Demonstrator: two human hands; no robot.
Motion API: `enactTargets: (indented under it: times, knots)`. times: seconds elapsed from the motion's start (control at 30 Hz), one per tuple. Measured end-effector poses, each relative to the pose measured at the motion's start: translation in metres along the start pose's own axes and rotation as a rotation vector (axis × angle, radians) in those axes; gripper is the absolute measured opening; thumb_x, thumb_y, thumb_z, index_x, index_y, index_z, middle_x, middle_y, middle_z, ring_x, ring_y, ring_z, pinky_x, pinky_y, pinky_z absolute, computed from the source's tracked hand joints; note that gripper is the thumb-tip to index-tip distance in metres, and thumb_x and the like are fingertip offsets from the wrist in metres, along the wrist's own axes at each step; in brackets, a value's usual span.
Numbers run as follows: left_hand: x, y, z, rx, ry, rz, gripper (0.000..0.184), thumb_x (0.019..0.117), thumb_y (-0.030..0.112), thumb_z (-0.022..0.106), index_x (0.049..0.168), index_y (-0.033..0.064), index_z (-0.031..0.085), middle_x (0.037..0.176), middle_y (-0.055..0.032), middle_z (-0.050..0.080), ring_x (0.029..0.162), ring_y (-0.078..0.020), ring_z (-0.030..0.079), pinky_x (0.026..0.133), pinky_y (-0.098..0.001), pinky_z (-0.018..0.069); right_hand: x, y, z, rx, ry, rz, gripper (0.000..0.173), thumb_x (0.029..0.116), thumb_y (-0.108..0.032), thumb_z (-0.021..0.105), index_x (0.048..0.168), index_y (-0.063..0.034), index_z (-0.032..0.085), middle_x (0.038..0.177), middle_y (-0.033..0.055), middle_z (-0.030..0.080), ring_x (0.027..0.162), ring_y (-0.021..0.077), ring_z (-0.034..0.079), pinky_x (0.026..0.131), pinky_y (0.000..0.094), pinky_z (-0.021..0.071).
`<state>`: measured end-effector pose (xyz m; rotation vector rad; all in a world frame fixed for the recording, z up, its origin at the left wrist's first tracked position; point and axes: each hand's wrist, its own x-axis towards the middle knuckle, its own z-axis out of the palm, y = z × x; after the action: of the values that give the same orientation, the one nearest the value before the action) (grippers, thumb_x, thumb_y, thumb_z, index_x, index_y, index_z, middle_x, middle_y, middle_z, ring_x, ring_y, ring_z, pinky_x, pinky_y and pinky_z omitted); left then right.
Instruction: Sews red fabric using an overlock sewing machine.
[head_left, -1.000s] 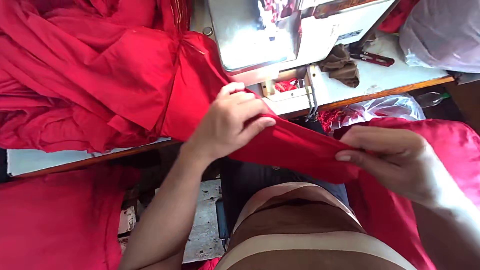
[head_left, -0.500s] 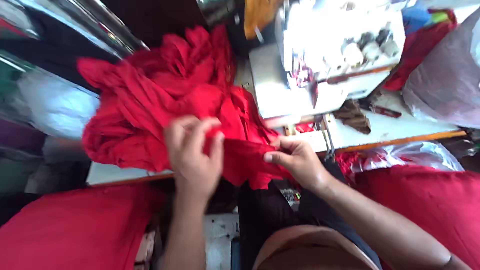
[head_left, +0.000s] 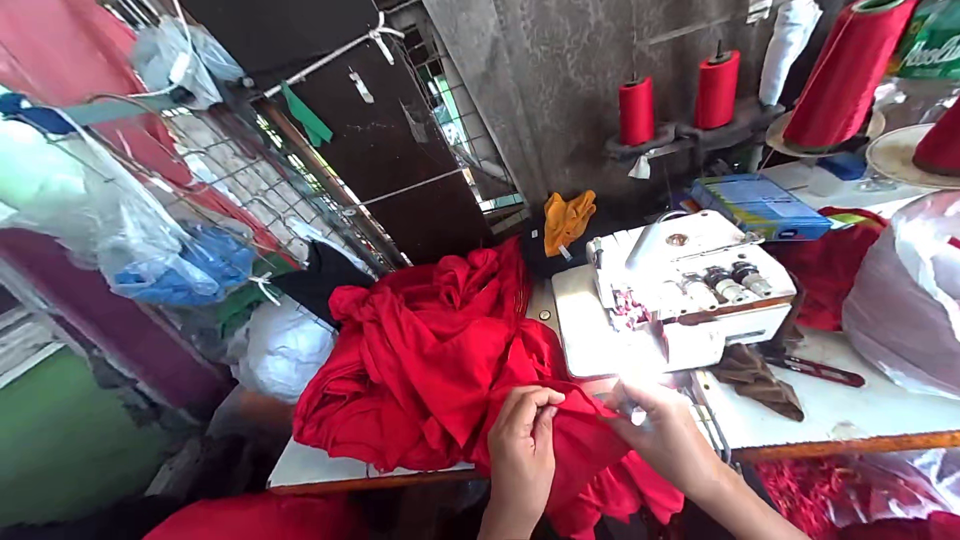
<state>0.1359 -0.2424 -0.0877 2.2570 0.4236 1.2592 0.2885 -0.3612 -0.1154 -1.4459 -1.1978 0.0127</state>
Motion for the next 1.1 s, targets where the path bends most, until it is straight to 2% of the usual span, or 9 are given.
enactTargets:
  times: [0.13, 0.27, 0.47, 0.53, 0.63, 0.73, 0.83, 0.93, 1.1]
  knots:
    - [0.025, 0.004, 0.008, -0.079, -0.049, -0.029, 0.019, 0.0954, 0.0, 0.056, 0.101, 0.0032, 0.074, 0.103, -0.0031, 0.071, 0.098, -0.005, 0.067, 0.087, -0.019, 0.0565, -0.008, 0.004, -0.005, -0.035, 0.011, 0.087, 0.013, 0.0809, -0.008, 0.067, 0.093, -0.0082, 0.072, 0.085, -0.0003, 0.07, 0.077, 0.0045, 0.067, 0.07, 0.0214, 0.058]
    - [0.065, -0.01, 0.038, 0.229, -0.141, 0.053, 0.015, 0.0961, 0.01, 0.063, 0.1, 0.0029, 0.076, 0.095, -0.0092, 0.074, 0.089, -0.015, 0.071, 0.082, -0.0295, 0.0582, -0.014, 0.009, -0.008, 0.19, 0.15, 0.297, 0.019, 0.0862, -0.009, 0.072, 0.104, -0.0055, 0.069, 0.09, -0.0024, 0.075, 0.079, 0.0021, 0.071, 0.073, 0.0207, 0.0611]
    - [0.087, -0.024, 0.102, 0.353, -0.446, -0.078, 0.024, 0.0974, 0.022, 0.061, 0.098, 0.004, 0.077, 0.099, -0.0148, 0.073, 0.103, -0.0317, 0.068, 0.095, -0.049, 0.0515, -0.015, 0.031, -0.013, 0.223, 0.278, 0.421, 0.014, 0.0868, -0.01, 0.071, 0.1, -0.0056, 0.069, 0.084, -0.0035, 0.072, 0.072, 0.0003, 0.068, 0.067, 0.0186, 0.0591]
    - [0.092, -0.021, 0.109, 0.44, -0.487, -0.144, 0.027, 0.0981, 0.028, 0.06, 0.103, 0.0066, 0.076, 0.106, -0.0154, 0.071, 0.113, -0.0369, 0.062, 0.099, -0.0562, 0.0465, -0.015, 0.034, -0.017, 0.246, 0.271, 0.427, 0.012, 0.0889, -0.009, 0.07, 0.101, -0.0052, 0.07, 0.083, -0.0031, 0.072, 0.067, 0.0008, 0.068, 0.063, 0.0181, 0.059]
    - [0.107, -0.015, 0.114, 0.591, -0.654, -0.268, 0.034, 0.1001, 0.03, 0.059, 0.123, 0.0084, 0.069, 0.128, -0.0194, 0.059, 0.127, -0.0433, 0.047, 0.103, -0.0628, 0.036, -0.013, 0.041, -0.019, 0.216, 0.24, 0.396, 0.012, 0.0913, -0.011, 0.068, 0.101, -0.0058, 0.074, 0.091, -0.0002, 0.073, 0.069, 0.002, 0.068, 0.063, 0.0186, 0.0594]
    - [0.119, -0.013, 0.121, 0.635, -0.716, -0.34, 0.043, 0.0986, 0.028, 0.062, 0.137, 0.0089, 0.061, 0.141, -0.0217, 0.05, 0.133, -0.044, 0.042, 0.102, -0.0616, 0.0372, -0.009, 0.043, -0.016, 0.148, 0.249, 0.376, 0.015, 0.093, -0.014, 0.066, 0.1, -0.0071, 0.076, 0.092, 0.0009, 0.073, 0.071, 0.0018, 0.068, 0.064, 0.0182, 0.0589]
    - [0.126, -0.016, 0.129, 0.571, -0.655, -0.409, 0.05, 0.0921, 0.026, 0.069, 0.135, 0.0035, 0.058, 0.141, -0.0235, 0.048, 0.133, -0.0448, 0.042, 0.102, -0.0614, 0.0413, -0.003, 0.044, -0.017, 0.056, 0.267, 0.385, 0.017, 0.0947, -0.019, 0.066, 0.101, -0.009, 0.078, 0.089, 0.0005, 0.072, 0.072, 0.0014, 0.067, 0.067, 0.0182, 0.0577]
    - [0.128, -0.023, 0.13, 0.546, -0.657, -0.334, 0.048, 0.0926, 0.029, 0.07, 0.132, 0.003, 0.061, 0.14, -0.0222, 0.05, 0.133, -0.0429, 0.042, 0.104, -0.0604, 0.0392, 0.0, 0.041, -0.022, -0.008, 0.194, 0.394, 0.018, 0.0953, -0.018, 0.064, 0.102, -0.0102, 0.079, 0.091, 0.0029, 0.07, 0.076, 0.0036, 0.067, 0.071, 0.0197, 0.0577]
    - [0.109, -0.027, 0.101, 0.472, -0.64, -0.146, 0.043, 0.0952, 0.038, 0.062, 0.127, 0.0108, 0.068, 0.136, -0.0189, 0.057, 0.135, -0.045, 0.042, 0.103, -0.0678, 0.0339, -0.001, 0.039, -0.035, -0.009, -0.105, 0.319, 0.032, 0.0901, 0.002, 0.055, 0.096, -0.0126, 0.082, 0.099, 0.0046, 0.076, 0.096, 0.0149, 0.069, 0.087, 0.0368, 0.0554]
